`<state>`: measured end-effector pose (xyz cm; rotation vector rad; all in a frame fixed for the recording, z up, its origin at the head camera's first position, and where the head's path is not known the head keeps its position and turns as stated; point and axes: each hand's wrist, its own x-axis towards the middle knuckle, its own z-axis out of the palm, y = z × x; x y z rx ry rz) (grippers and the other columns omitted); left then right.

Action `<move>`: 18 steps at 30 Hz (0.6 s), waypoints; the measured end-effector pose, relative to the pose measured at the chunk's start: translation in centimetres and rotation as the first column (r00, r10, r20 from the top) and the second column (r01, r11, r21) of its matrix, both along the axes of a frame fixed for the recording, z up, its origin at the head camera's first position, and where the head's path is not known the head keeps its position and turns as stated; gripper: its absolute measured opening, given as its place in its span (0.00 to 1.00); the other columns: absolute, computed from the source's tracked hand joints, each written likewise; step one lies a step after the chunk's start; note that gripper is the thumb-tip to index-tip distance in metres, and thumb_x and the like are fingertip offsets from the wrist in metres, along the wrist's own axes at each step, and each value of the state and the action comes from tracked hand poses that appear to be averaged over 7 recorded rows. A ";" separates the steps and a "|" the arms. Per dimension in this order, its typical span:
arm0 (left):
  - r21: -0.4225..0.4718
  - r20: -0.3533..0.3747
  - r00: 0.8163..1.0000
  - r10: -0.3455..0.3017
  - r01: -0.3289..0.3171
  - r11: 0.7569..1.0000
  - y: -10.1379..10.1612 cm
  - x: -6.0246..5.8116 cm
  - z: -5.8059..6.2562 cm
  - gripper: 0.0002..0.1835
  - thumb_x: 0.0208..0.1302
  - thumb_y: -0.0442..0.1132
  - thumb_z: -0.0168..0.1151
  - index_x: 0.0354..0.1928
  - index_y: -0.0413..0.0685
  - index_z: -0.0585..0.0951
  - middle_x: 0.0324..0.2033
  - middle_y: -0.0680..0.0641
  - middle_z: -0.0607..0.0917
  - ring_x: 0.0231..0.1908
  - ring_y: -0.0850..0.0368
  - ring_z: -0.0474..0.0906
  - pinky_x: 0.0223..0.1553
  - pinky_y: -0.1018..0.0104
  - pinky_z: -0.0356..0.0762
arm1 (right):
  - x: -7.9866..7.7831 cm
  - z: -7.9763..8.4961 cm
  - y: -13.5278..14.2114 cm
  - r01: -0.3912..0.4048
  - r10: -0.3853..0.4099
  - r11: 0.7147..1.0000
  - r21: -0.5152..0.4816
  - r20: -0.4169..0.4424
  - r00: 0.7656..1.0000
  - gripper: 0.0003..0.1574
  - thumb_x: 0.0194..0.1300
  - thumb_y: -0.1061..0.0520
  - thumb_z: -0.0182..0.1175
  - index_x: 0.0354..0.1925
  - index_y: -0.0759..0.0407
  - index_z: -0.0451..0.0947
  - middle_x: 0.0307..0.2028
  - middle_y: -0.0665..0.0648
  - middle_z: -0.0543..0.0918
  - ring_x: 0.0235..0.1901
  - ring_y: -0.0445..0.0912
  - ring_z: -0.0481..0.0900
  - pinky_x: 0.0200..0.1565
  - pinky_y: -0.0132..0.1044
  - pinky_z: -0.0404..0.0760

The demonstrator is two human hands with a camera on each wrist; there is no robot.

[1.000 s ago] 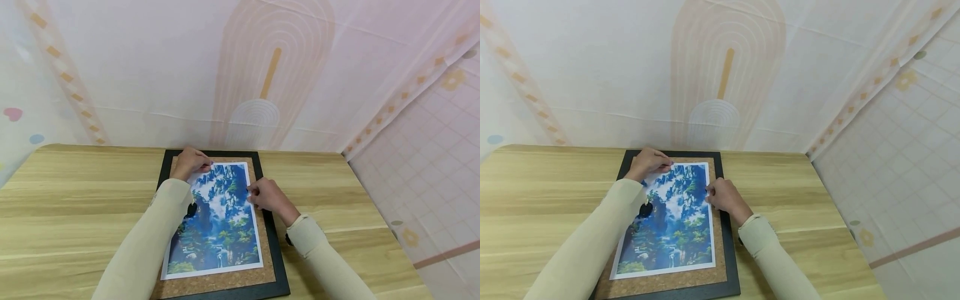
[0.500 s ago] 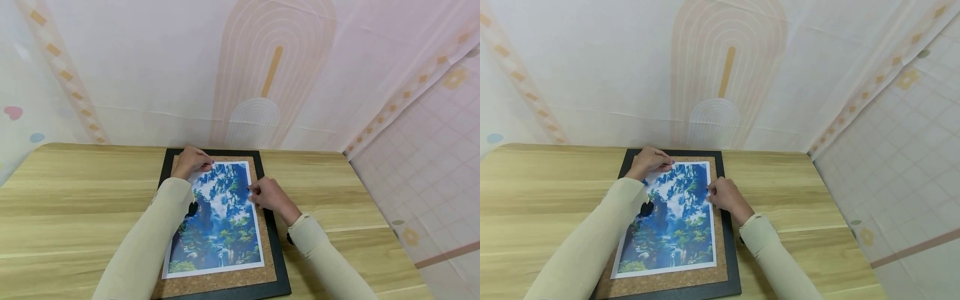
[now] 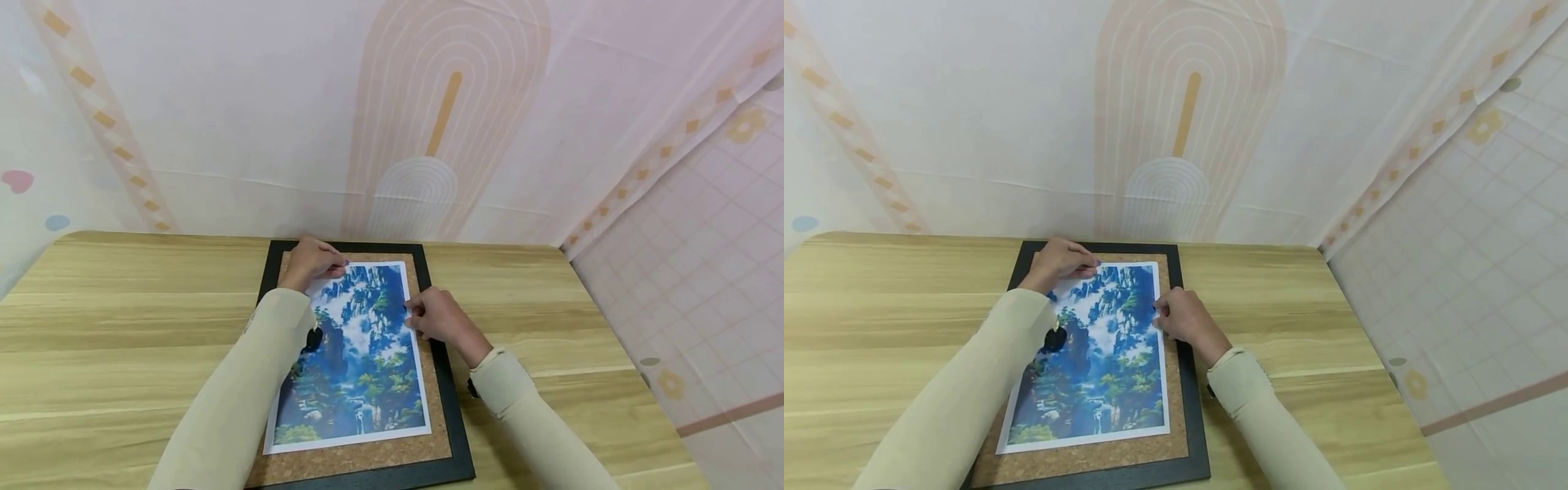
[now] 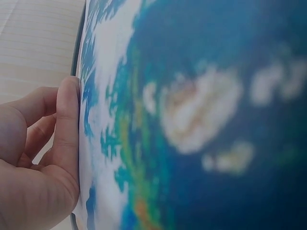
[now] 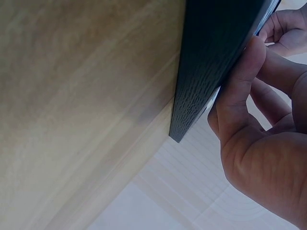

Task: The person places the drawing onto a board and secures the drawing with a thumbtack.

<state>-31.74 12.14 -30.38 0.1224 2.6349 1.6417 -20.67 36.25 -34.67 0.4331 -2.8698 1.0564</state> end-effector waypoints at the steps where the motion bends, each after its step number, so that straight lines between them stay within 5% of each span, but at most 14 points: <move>1: 0.000 0.003 1.000 -0.001 0.001 1.000 0.0 0.0 0.0 0.12 0.71 0.36 0.64 0.47 0.33 0.86 0.40 0.38 0.87 0.28 0.57 0.84 0.35 0.70 0.84 | 0.0 0.0 0.0 0.000 0.000 1.000 0.001 0.002 1.000 0.19 0.69 0.65 0.65 0.57 0.68 0.82 0.27 0.53 0.81 0.19 0.44 0.79 0.24 0.34 0.81; 18: -0.040 -0.008 0.999 0.043 -0.043 0.998 0.4 0.0 -0.2 0.11 0.70 0.36 0.66 0.47 0.35 0.87 0.43 0.37 0.86 0.29 0.56 0.85 0.36 0.71 0.83 | 0.2 0.0 0.1 -0.005 0.005 1.000 0.012 -0.001 1.000 0.19 0.69 0.65 0.64 0.57 0.69 0.82 0.26 0.53 0.79 0.19 0.44 0.79 0.24 0.34 0.80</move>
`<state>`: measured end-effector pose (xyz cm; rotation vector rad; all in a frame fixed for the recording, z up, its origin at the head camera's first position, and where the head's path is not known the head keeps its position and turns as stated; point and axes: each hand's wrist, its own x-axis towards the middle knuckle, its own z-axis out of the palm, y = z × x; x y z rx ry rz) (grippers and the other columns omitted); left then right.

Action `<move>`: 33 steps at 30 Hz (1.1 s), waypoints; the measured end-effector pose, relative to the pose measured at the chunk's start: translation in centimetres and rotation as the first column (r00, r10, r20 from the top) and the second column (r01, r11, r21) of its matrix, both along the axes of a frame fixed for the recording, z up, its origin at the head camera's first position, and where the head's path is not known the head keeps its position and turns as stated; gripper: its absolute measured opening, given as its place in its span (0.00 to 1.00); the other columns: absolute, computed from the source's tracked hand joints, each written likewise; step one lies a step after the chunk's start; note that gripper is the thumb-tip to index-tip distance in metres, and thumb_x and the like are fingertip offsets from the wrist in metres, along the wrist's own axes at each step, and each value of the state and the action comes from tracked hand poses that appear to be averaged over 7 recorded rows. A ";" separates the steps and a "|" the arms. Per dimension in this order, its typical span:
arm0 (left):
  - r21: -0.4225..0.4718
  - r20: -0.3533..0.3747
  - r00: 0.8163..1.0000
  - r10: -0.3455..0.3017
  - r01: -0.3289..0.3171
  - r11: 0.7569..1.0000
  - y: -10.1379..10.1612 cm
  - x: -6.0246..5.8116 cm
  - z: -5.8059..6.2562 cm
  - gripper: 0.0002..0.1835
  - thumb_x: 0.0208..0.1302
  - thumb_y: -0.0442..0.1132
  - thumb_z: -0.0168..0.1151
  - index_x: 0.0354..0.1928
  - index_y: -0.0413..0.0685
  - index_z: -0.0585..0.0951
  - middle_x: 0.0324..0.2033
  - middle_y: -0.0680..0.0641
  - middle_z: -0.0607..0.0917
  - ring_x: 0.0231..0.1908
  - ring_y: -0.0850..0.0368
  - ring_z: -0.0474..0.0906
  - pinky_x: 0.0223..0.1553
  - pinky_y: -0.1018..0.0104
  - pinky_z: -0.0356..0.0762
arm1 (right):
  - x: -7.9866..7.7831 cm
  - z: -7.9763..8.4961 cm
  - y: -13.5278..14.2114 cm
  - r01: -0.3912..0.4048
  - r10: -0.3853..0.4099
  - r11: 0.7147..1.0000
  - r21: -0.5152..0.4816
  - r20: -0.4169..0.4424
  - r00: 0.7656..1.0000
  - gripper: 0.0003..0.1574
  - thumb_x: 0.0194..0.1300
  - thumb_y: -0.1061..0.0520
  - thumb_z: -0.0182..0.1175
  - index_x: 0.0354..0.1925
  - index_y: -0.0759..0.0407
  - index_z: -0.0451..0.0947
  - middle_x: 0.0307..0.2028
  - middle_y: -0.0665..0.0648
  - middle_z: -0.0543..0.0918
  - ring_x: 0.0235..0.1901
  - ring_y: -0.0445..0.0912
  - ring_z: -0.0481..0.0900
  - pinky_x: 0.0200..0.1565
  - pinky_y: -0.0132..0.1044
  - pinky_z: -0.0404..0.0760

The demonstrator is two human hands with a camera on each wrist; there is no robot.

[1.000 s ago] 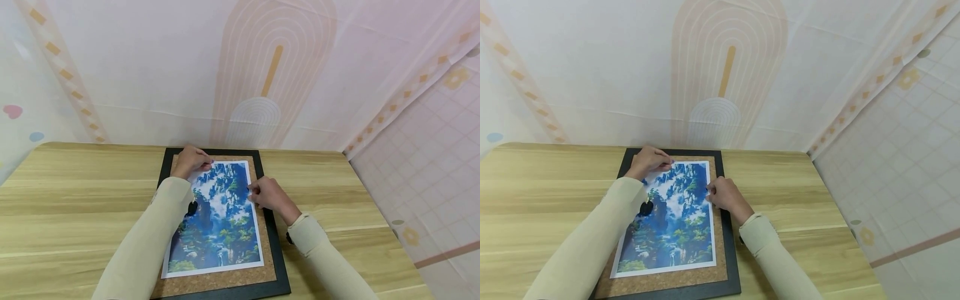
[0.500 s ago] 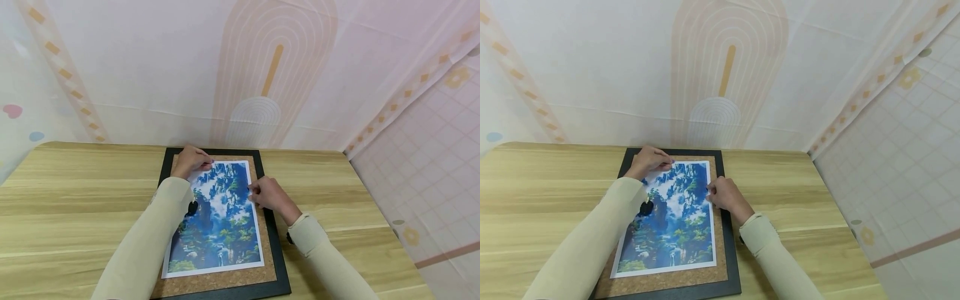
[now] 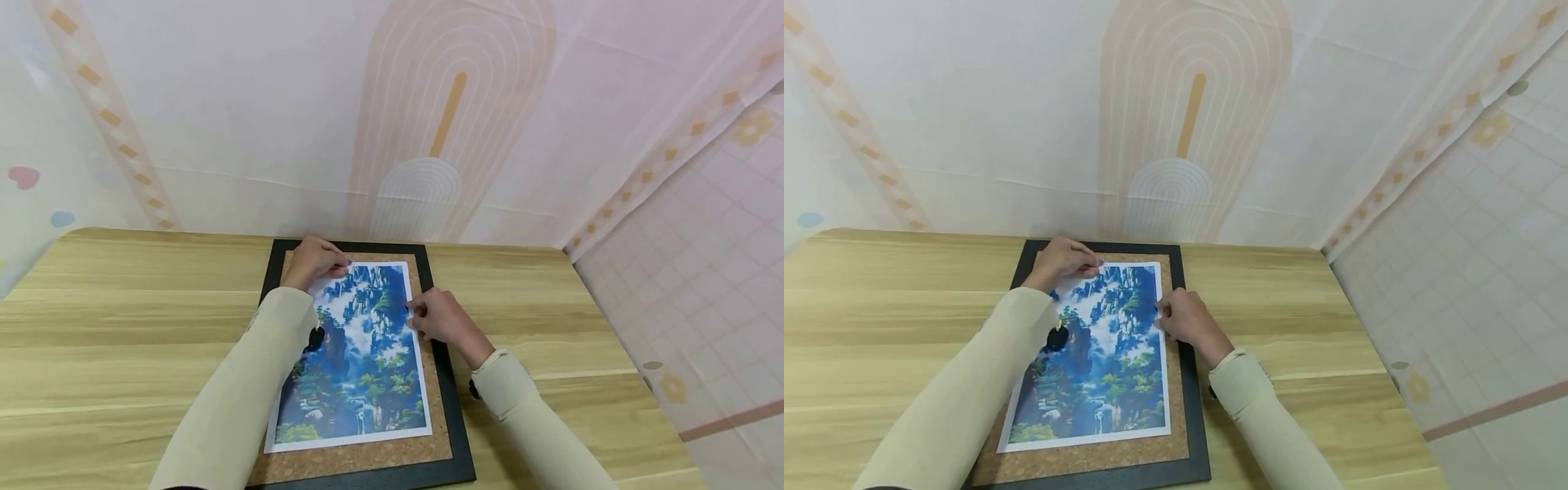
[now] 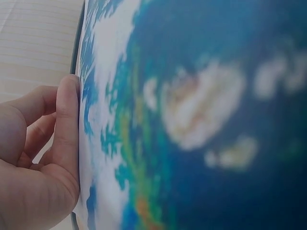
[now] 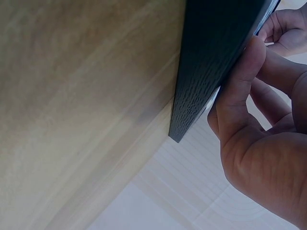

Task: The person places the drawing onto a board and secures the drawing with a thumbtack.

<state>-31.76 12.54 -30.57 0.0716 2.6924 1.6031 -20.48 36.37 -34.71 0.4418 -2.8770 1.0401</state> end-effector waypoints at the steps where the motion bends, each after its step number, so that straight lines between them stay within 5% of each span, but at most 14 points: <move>1: 0.001 0.003 1.000 0.003 -0.003 1.000 0.0 0.0 0.0 0.10 0.69 0.36 0.66 0.46 0.36 0.87 0.43 0.37 0.86 0.29 0.55 0.85 0.36 0.71 0.83 | 0.0 0.0 0.0 0.001 -0.001 1.000 0.001 0.000 1.000 0.19 0.70 0.65 0.64 0.57 0.69 0.82 0.26 0.53 0.79 0.19 0.44 0.79 0.24 0.35 0.80; 33: 0.035 0.050 0.998 0.025 -0.027 0.999 0.4 -0.2 -0.2 0.09 0.70 0.35 0.65 0.45 0.36 0.87 0.41 0.38 0.86 0.28 0.56 0.85 0.35 0.69 0.84 | 0.0 -0.3 0.1 0.005 -0.005 1.000 -0.021 0.009 1.000 0.20 0.69 0.65 0.64 0.58 0.69 0.81 0.27 0.53 0.80 0.19 0.44 0.79 0.25 0.35 0.81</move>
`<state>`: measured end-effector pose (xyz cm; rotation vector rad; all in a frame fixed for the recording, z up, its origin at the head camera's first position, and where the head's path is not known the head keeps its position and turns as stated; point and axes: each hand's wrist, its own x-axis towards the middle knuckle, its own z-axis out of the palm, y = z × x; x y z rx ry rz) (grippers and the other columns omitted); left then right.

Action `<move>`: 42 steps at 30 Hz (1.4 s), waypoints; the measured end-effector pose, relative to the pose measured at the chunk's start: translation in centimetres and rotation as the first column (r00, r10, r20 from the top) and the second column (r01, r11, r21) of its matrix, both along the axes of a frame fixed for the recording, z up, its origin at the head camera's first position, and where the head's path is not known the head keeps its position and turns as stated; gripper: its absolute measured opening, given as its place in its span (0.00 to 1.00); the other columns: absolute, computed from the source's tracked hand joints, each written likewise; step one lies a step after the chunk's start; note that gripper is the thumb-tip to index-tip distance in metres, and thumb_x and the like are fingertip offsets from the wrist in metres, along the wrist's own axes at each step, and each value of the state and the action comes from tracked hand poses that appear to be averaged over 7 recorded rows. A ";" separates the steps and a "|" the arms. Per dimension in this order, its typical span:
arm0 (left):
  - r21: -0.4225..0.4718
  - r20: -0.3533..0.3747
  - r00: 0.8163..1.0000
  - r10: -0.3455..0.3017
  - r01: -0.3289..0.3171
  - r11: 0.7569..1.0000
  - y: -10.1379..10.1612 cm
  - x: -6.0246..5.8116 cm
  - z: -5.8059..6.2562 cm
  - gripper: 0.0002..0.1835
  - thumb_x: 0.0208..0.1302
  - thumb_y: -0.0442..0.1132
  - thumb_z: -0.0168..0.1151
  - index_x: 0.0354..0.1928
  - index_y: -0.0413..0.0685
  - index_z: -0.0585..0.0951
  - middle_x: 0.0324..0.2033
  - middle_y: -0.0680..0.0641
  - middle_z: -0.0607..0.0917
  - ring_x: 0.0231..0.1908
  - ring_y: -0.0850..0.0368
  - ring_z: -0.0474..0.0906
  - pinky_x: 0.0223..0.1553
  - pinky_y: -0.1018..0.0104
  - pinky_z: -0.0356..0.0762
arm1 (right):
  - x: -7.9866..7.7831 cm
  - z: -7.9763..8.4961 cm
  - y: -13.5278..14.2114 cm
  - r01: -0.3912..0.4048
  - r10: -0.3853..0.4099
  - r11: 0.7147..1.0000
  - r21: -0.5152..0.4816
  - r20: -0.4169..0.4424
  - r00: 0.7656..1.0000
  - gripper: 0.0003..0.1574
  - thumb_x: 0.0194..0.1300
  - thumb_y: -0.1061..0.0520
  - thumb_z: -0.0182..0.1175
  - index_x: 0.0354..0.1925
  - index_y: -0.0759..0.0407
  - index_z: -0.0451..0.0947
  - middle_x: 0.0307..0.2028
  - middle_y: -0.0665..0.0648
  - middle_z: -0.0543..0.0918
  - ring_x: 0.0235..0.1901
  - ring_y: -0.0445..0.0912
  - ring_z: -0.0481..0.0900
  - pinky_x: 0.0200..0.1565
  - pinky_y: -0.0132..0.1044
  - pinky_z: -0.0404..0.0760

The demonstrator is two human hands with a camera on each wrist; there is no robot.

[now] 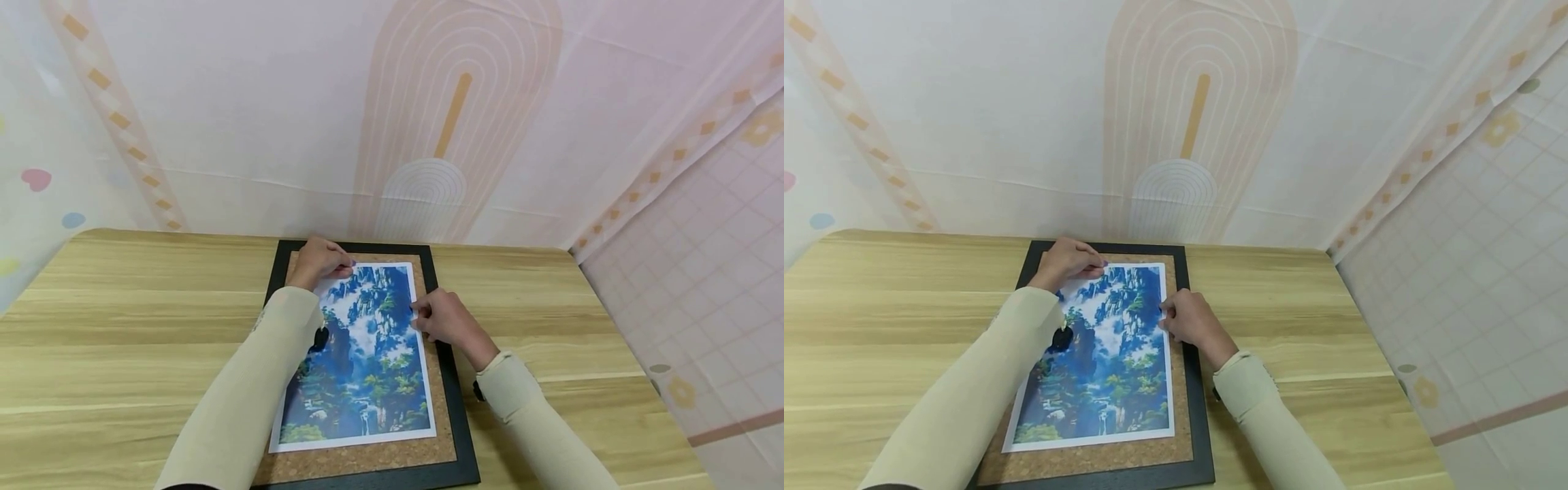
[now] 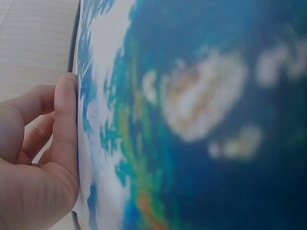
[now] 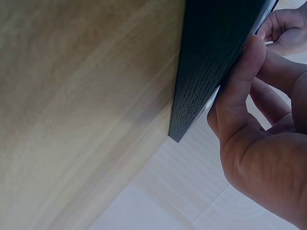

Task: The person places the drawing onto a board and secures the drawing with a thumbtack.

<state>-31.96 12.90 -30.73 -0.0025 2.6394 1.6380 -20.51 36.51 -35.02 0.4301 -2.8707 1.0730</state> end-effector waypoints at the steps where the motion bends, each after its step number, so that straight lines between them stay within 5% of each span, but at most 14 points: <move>1: 0.000 0.001 1.000 0.001 -0.001 1.000 0.0 0.0 0.0 0.09 0.70 0.35 0.65 0.45 0.36 0.87 0.41 0.38 0.86 0.28 0.56 0.86 0.36 0.69 0.84 | 0.0 0.0 0.0 0.002 -0.002 1.000 -0.001 0.000 1.000 0.20 0.69 0.65 0.65 0.58 0.69 0.81 0.27 0.53 0.80 0.19 0.44 0.79 0.25 0.35 0.81; 42: -0.009 0.004 1.000 0.021 -0.021 1.000 0.6 -0.1 0.5 0.08 0.69 0.34 0.66 0.43 0.36 0.87 0.40 0.39 0.85 0.28 0.55 0.85 0.36 0.69 0.84 | 0.2 0.3 0.3 0.008 -0.008 1.000 -0.004 0.003 1.000 0.20 0.69 0.64 0.64 0.58 0.67 0.82 0.25 0.53 0.79 0.18 0.45 0.79 0.24 0.36 0.80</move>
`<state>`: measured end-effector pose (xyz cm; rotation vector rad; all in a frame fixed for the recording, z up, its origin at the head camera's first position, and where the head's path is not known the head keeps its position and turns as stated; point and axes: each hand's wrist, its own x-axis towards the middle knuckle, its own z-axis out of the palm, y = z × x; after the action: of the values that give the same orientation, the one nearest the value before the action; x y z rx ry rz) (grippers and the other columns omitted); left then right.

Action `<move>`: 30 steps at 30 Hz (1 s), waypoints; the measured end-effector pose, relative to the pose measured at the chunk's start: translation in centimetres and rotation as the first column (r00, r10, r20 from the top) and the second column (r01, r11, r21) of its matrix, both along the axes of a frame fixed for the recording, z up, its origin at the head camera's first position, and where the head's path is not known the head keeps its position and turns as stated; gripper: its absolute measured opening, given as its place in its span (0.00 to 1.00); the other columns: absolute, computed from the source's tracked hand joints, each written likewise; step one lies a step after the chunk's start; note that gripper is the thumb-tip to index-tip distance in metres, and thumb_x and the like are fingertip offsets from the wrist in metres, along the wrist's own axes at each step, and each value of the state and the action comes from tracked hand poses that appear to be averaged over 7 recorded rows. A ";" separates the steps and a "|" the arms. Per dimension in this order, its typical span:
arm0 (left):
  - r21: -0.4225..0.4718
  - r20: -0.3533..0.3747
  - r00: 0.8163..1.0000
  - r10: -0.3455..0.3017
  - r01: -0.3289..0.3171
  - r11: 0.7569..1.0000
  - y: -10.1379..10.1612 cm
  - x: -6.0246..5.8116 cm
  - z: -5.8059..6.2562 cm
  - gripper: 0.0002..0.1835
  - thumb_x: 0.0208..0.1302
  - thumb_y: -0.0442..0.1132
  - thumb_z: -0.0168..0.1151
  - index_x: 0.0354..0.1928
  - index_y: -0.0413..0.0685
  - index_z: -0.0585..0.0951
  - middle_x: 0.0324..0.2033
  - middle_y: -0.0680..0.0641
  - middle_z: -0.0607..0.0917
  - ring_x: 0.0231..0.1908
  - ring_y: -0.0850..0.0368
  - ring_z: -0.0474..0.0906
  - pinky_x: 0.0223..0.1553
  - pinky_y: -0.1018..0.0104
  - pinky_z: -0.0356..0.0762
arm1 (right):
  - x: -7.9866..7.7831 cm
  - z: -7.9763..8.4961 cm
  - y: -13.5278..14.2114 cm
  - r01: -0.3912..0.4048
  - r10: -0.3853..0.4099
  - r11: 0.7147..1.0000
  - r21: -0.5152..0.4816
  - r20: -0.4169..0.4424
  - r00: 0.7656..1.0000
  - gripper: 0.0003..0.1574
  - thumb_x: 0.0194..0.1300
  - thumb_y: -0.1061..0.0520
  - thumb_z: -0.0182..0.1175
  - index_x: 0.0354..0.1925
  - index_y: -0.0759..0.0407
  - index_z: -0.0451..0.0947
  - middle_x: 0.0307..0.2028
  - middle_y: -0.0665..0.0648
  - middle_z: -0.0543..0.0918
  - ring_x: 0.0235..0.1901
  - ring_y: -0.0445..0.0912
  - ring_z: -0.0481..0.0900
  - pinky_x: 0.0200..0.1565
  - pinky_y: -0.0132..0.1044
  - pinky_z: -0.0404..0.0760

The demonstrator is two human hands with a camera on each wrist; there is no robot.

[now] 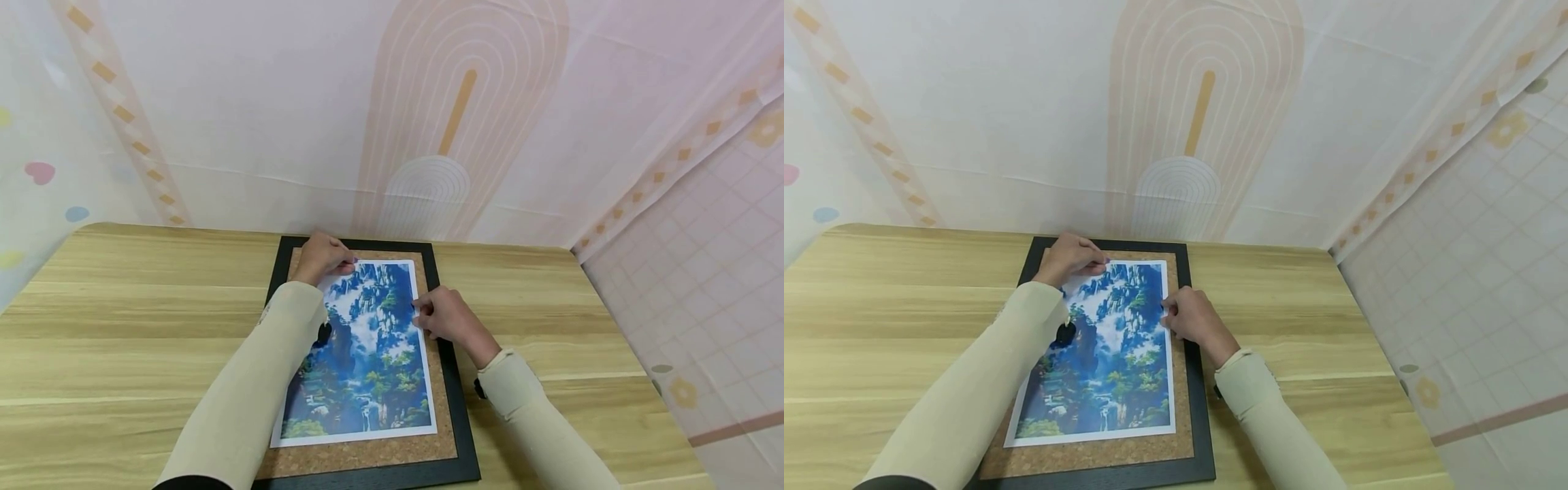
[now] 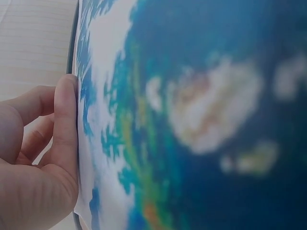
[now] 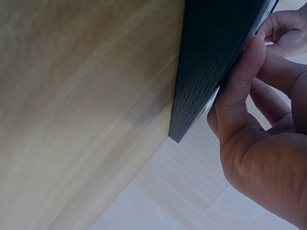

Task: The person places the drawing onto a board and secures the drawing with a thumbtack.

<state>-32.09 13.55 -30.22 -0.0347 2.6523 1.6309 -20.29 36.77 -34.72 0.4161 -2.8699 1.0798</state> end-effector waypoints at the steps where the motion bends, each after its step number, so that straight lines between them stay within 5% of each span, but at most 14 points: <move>1: -0.003 0.002 1.000 0.001 -0.001 1.000 0.0 0.0 0.0 0.08 0.69 0.34 0.66 0.43 0.37 0.87 0.40 0.39 0.85 0.28 0.55 0.85 0.36 0.69 0.84 | 0.0 0.0 0.0 0.000 0.000 1.000 0.000 0.000 1.000 0.20 0.69 0.64 0.65 0.58 0.67 0.82 0.25 0.53 0.79 0.18 0.45 0.79 0.24 0.36 0.80; 30: -0.026 -0.042 0.999 -0.002 0.001 1.000 0.5 0.5 -0.7 0.08 0.68 0.34 0.66 0.41 0.33 0.86 0.36 0.39 0.85 0.26 0.55 0.85 0.34 0.69 0.84 | 0.1 -0.4 0.1 0.004 -0.004 1.000 0.013 0.014 1.000 0.20 0.69 0.64 0.65 0.58 0.67 0.82 0.23 0.54 0.78 0.17 0.45 0.78 0.23 0.36 0.79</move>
<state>-31.62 14.00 -30.94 0.0013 2.7042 1.6147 -20.14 36.88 -35.07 0.4050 -2.8903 1.0677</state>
